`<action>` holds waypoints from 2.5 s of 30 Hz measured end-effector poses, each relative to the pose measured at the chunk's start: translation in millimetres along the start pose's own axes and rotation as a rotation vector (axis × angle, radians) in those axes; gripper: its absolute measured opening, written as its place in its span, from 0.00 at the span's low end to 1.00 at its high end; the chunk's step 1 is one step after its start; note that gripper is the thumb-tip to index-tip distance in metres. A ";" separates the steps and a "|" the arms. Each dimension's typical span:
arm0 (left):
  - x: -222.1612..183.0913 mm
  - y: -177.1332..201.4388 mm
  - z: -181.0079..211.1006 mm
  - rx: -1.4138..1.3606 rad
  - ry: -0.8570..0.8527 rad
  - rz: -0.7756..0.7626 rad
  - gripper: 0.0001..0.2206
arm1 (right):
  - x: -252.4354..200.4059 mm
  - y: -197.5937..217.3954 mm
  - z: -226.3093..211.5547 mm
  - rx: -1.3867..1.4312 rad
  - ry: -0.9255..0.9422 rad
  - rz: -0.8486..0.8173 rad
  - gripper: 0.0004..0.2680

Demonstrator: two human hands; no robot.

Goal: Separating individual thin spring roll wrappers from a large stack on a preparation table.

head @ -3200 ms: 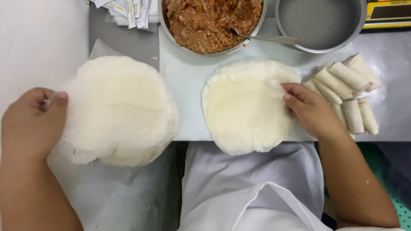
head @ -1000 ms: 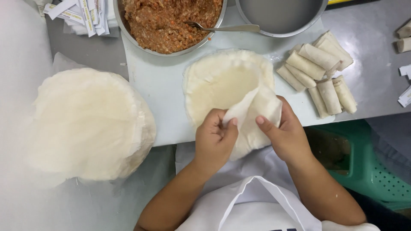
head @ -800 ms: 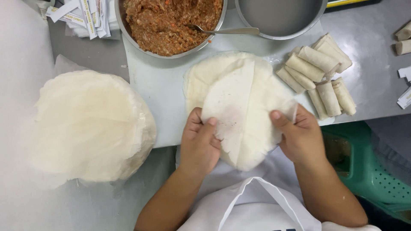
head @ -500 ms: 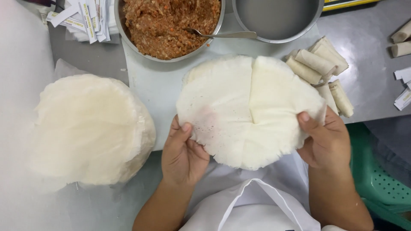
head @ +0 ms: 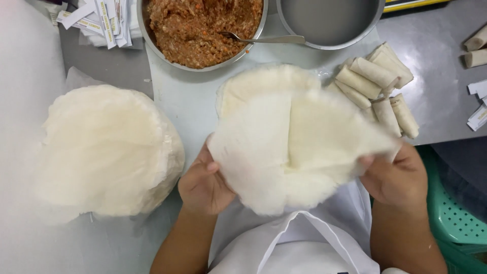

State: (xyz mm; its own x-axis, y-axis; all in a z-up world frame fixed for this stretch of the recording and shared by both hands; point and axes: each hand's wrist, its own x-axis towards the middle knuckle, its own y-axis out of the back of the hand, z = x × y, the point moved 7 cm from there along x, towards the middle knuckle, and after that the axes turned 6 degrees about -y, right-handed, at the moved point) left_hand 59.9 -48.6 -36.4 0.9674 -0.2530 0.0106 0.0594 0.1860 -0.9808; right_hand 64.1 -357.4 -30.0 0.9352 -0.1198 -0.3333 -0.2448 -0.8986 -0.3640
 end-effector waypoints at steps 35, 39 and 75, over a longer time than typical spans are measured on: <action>-3.8 -132.6 30.5 1.987 -0.755 -0.313 0.05 | -54.4 -62.7 -47.9 -0.793 0.394 -0.178 0.06; -17.2 -103.5 61.8 1.780 -0.652 -0.134 0.04 | -52.8 -16.1 -41.3 -0.664 0.447 0.027 0.06; -16.0 -90.9 33.9 0.577 0.077 -0.265 0.07 | -25.9 -133.7 10.7 -0.828 0.268 -0.880 0.09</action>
State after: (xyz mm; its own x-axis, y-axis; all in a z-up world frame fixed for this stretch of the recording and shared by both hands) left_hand 47.4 -29.3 59.2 0.8825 -0.4243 0.2031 0.4381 0.5839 -0.6835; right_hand 69.9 -229.6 18.0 0.7462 0.6651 -0.0300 0.6379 -0.7014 0.3178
